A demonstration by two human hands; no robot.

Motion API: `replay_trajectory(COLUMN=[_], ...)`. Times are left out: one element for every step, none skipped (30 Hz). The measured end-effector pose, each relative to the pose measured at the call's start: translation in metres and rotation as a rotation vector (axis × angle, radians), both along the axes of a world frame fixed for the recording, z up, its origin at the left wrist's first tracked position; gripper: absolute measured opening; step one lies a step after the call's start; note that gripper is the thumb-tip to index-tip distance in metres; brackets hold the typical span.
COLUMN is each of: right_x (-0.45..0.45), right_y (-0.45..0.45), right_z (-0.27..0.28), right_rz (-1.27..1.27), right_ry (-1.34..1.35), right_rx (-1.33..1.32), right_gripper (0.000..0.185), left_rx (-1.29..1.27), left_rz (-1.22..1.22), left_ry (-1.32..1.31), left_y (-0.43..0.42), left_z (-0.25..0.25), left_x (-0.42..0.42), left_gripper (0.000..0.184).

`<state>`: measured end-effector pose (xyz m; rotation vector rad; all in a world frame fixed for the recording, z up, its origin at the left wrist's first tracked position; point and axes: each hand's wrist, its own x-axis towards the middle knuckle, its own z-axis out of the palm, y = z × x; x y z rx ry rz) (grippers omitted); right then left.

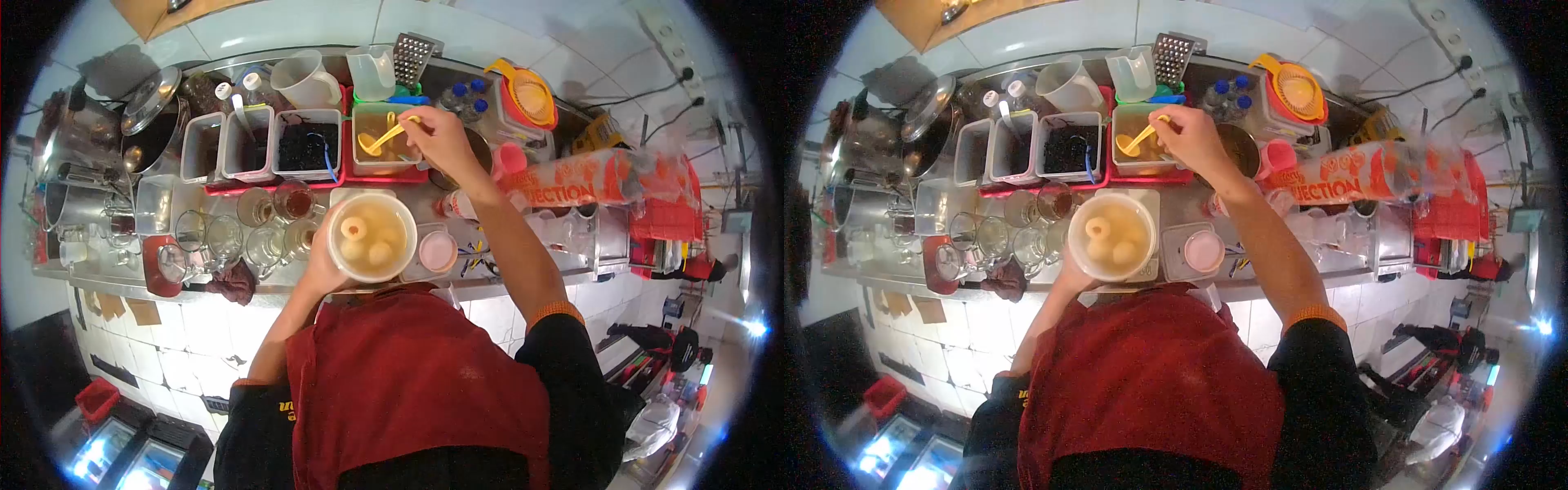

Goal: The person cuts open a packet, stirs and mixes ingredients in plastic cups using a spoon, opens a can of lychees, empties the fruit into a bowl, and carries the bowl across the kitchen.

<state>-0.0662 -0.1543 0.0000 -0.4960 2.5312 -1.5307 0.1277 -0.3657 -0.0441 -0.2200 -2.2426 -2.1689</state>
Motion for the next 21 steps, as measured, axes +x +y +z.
replay_trajectory(right_x=[0.006,0.012,0.020,0.027,0.033,0.041,0.048,0.057,0.063,0.069,0.075,0.079,0.085,0.093,0.101,0.110,0.120,0.130,0.144,0.160,0.178], right_y=[0.006,0.012,0.019,0.027,0.033,0.036,0.038,0.042,0.048,0.054,0.062,0.070,0.078,0.086,0.091,0.094,0.096,0.097,0.101,0.105,0.108], right_z=[0.001,-0.001,0.001,0.004,0.008,0.014,0.021,0.029,0.037,0.043,0.045,0.044,0.044,0.046,0.051,0.058,0.070,0.084,0.098,0.114,0.125], right_rz=[-0.011,-0.027,-0.046,-0.051,-0.071,-0.096,-0.122,-0.102,-0.126,-0.072,-0.013,0.006,-0.010,-0.017,-0.023,-0.036,-0.214,-0.385,-0.398,-0.482,-0.563], right_ry=[0.009,-0.010,-0.028,-0.013,-0.003,0.192,0.381,0.617,0.621,0.830,1.028,1.043,1.040,1.093,1.142,1.135,1.063,0.989,0.984,0.812,0.634], right_rx=[-0.004,-0.196,-0.391,-0.380,-0.389,-0.259,-0.122,-0.012,-0.010,0.175,0.369,0.469,0.476,0.569,0.663,0.669,0.547,0.422,0.427,0.224,0.021], right_gripper=[0.014,0.014,0.015,0.014,0.014,0.012,0.010,0.013,0.013,0.017,0.021,0.033,0.033,0.033,0.033,0.033,0.033,0.033,0.033,0.032,0.030], left_rx=[-0.004,0.056,0.114,0.023,0.015,-0.021,-0.056,-0.104,-0.109,-0.128,-0.148,-0.153,-0.156,-0.185,-0.215,-0.218,-0.152,-0.083,-0.085,-0.012,0.060], left_rz=[-0.011,-0.020,-0.034,-0.055,-0.077,-0.107,-0.136,-0.124,-0.147,-0.124,-0.101,-0.129,-0.145,-0.154,-0.162,-0.176,-0.177,-0.176,-0.189,-0.244,-0.300], left_ry=[0.009,-0.006,-0.024,0.030,0.036,0.063,0.088,0.063,0.068,0.019,-0.032,-0.074,-0.071,-0.069,-0.069,-0.070,-0.025,0.020,0.018,-0.010,-0.043], left_y=[0.004,0.009,0.013,0.014,0.017,0.021,0.025,0.029,0.032,0.035,0.038,0.040,0.042,0.042,0.043,0.044,0.046,0.049,0.052,0.054,0.056], left_z=[-0.005,-0.015,-0.015,-0.012,-0.008,0.002,0.010,0.014,0.016,0.018,0.020,0.025,0.021,0.013,0.008,0.009,0.010,0.011,0.010,0.009,0.007], left_x=[-0.001,-0.001,-0.003,-0.005,-0.004,-0.004,-0.004,-0.002,-0.001,0.002,0.006,0.009,0.011,0.013,0.015,0.018,0.021,0.021,0.021,0.021,0.022], left_gripper=[0.085,0.086,0.087,0.093,0.093,0.093,0.093,0.090,0.090,0.088,0.085,0.085,0.085,0.085,0.084,0.084,0.084,0.083,0.083,0.087,0.092])
